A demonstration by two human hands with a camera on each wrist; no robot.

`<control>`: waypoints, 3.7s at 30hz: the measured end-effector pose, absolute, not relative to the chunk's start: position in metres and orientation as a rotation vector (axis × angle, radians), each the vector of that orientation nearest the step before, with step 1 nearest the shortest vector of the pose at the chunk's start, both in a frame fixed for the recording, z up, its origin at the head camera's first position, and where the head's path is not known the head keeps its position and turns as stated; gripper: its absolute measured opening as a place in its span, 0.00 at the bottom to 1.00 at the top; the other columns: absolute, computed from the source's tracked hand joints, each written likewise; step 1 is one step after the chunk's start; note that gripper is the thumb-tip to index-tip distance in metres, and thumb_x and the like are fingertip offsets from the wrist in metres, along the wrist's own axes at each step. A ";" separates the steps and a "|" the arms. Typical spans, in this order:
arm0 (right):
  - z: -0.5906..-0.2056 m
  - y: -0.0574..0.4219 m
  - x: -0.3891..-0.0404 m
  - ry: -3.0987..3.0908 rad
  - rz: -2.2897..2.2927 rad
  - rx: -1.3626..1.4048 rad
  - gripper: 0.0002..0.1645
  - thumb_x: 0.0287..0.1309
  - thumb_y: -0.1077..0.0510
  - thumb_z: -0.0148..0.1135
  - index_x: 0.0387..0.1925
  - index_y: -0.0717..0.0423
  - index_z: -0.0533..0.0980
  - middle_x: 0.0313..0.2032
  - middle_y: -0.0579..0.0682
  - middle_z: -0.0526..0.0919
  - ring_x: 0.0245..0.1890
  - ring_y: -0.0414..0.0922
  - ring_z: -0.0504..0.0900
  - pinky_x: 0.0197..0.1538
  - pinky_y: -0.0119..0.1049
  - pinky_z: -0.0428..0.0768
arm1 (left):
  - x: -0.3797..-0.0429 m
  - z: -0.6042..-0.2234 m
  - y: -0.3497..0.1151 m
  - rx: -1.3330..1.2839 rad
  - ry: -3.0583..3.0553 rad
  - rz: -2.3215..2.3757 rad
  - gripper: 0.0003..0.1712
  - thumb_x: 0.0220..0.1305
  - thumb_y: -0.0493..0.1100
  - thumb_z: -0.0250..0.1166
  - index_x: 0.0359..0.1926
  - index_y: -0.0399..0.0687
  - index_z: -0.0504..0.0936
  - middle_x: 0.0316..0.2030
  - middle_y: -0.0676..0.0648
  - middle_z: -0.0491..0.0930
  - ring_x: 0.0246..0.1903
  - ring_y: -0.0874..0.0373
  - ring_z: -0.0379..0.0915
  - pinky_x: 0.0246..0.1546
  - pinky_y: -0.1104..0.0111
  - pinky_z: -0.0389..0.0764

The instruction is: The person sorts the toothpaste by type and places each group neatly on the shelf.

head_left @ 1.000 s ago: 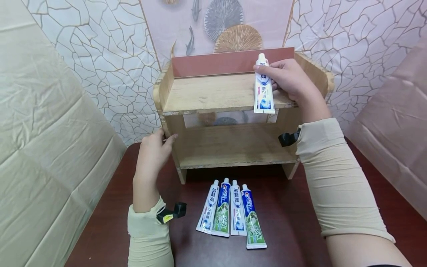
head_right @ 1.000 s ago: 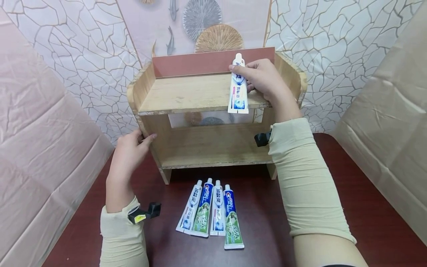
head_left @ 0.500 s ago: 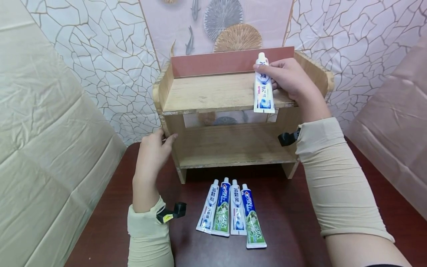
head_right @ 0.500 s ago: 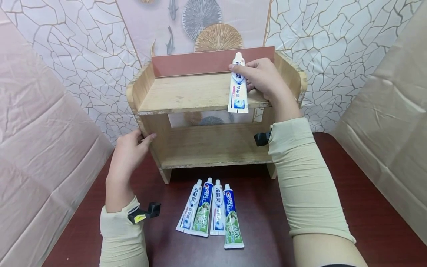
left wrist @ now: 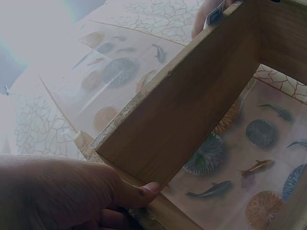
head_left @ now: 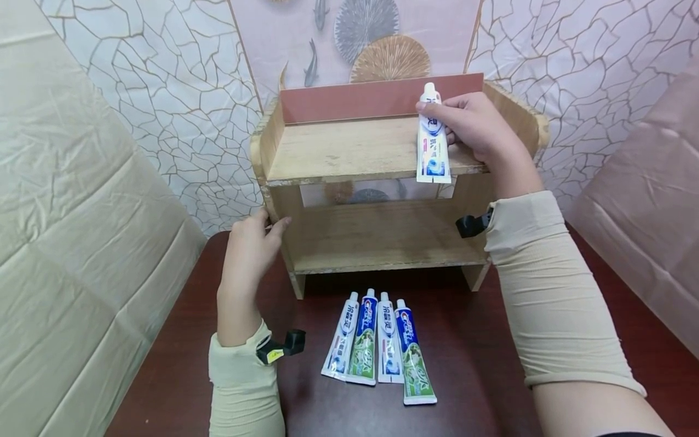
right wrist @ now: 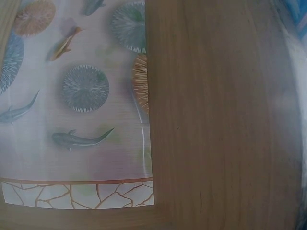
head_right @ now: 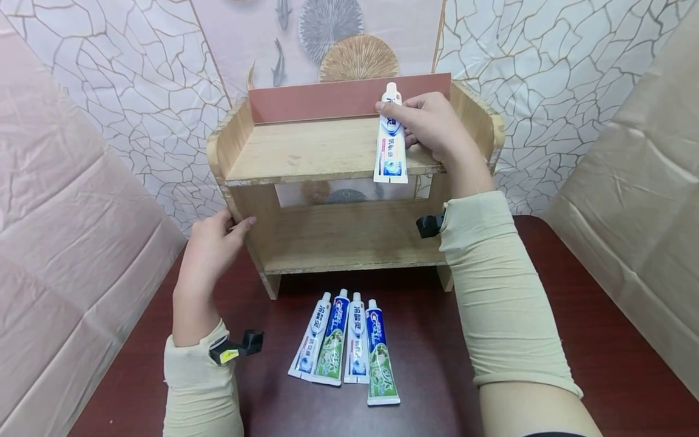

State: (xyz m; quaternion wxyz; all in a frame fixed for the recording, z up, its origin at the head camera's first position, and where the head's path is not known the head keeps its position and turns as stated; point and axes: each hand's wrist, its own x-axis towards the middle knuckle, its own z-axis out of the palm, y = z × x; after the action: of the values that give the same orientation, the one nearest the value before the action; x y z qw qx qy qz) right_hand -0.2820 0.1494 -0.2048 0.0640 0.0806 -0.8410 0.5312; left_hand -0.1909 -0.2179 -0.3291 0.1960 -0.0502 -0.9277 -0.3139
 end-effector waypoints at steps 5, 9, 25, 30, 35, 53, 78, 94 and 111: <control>-0.205 0.149 -0.283 -2.540 1.613 0.238 0.24 0.58 0.36 0.70 0.26 0.54 0.83 0.19 0.44 0.83 0.14 0.37 0.72 0.19 0.28 0.69 | -0.191 -0.329 -0.218 -0.137 -2.599 -0.879 0.19 0.73 0.53 0.61 0.47 0.39 0.81 0.48 0.36 0.84 0.51 0.42 0.81 0.46 0.49 0.80; -0.205 0.149 -0.283 -2.541 1.618 0.235 0.24 0.58 0.37 0.70 0.26 0.54 0.83 0.18 0.44 0.82 0.14 0.37 0.72 0.19 0.28 0.69 | -0.191 -0.330 -0.218 -0.136 -2.594 -0.883 0.19 0.72 0.52 0.61 0.48 0.39 0.81 0.48 0.35 0.84 0.51 0.42 0.81 0.47 0.50 0.80; -0.203 0.150 -0.282 -2.534 1.614 0.255 0.25 0.59 0.36 0.69 0.27 0.54 0.83 0.19 0.44 0.83 0.14 0.37 0.72 0.18 0.28 0.68 | -0.192 -0.328 -0.216 -0.125 -2.586 -0.886 0.21 0.73 0.52 0.61 0.48 0.37 0.81 0.48 0.34 0.84 0.51 0.42 0.81 0.47 0.50 0.80; -0.204 0.150 -0.283 -2.534 1.622 0.256 0.25 0.59 0.36 0.69 0.27 0.54 0.84 0.19 0.44 0.83 0.14 0.37 0.72 0.18 0.29 0.68 | -0.192 -0.329 -0.217 -0.120 -2.593 -0.889 0.21 0.73 0.52 0.61 0.49 0.37 0.81 0.49 0.34 0.84 0.52 0.42 0.81 0.48 0.49 0.80; -0.205 0.150 -0.283 -2.538 1.606 0.246 0.25 0.59 0.36 0.69 0.27 0.54 0.84 0.19 0.44 0.83 0.14 0.37 0.72 0.18 0.28 0.68 | -0.192 -0.330 -0.216 -0.121 -2.591 -0.894 0.21 0.73 0.52 0.61 0.50 0.36 0.81 0.49 0.34 0.83 0.52 0.41 0.81 0.49 0.49 0.80; -0.205 0.150 -0.284 -2.513 1.656 0.253 0.25 0.59 0.37 0.69 0.28 0.55 0.83 0.19 0.45 0.83 0.13 0.37 0.73 0.18 0.28 0.71 | -0.194 -0.332 -0.216 -0.097 -2.675 -0.858 0.24 0.73 0.53 0.60 0.55 0.35 0.79 0.49 0.33 0.83 0.48 0.40 0.82 0.45 0.48 0.80; -0.205 0.149 -0.282 -2.519 1.661 0.244 0.25 0.59 0.37 0.69 0.28 0.55 0.83 0.19 0.45 0.84 0.13 0.37 0.74 0.18 0.28 0.71 | -0.193 -0.332 -0.216 -0.105 -2.677 -0.872 0.25 0.73 0.52 0.60 0.56 0.34 0.78 0.49 0.33 0.83 0.48 0.40 0.82 0.45 0.48 0.80; -0.205 0.147 -0.284 -2.501 1.687 0.252 0.24 0.59 0.38 0.69 0.28 0.55 0.83 0.19 0.45 0.83 0.14 0.37 0.74 0.19 0.28 0.72 | -0.194 -0.333 -0.217 -0.096 -2.669 -0.841 0.23 0.72 0.53 0.60 0.51 0.35 0.80 0.44 0.34 0.85 0.44 0.41 0.82 0.42 0.49 0.80; -0.206 0.150 -0.282 -2.520 1.656 0.224 0.26 0.58 0.36 0.69 0.29 0.57 0.82 0.18 0.45 0.83 0.14 0.37 0.74 0.18 0.28 0.71 | -0.196 -0.335 -0.217 -0.113 -2.656 -0.862 0.23 0.72 0.53 0.61 0.52 0.37 0.80 0.46 0.35 0.85 0.45 0.42 0.83 0.42 0.50 0.81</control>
State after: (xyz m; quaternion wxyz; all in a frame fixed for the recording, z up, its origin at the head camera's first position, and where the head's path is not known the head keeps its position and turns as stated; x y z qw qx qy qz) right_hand -0.2817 0.1497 -0.2063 0.0588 0.0739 -0.8320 0.5467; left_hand -0.1964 -0.2169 -0.3350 0.1727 -0.0399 -0.9361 -0.3038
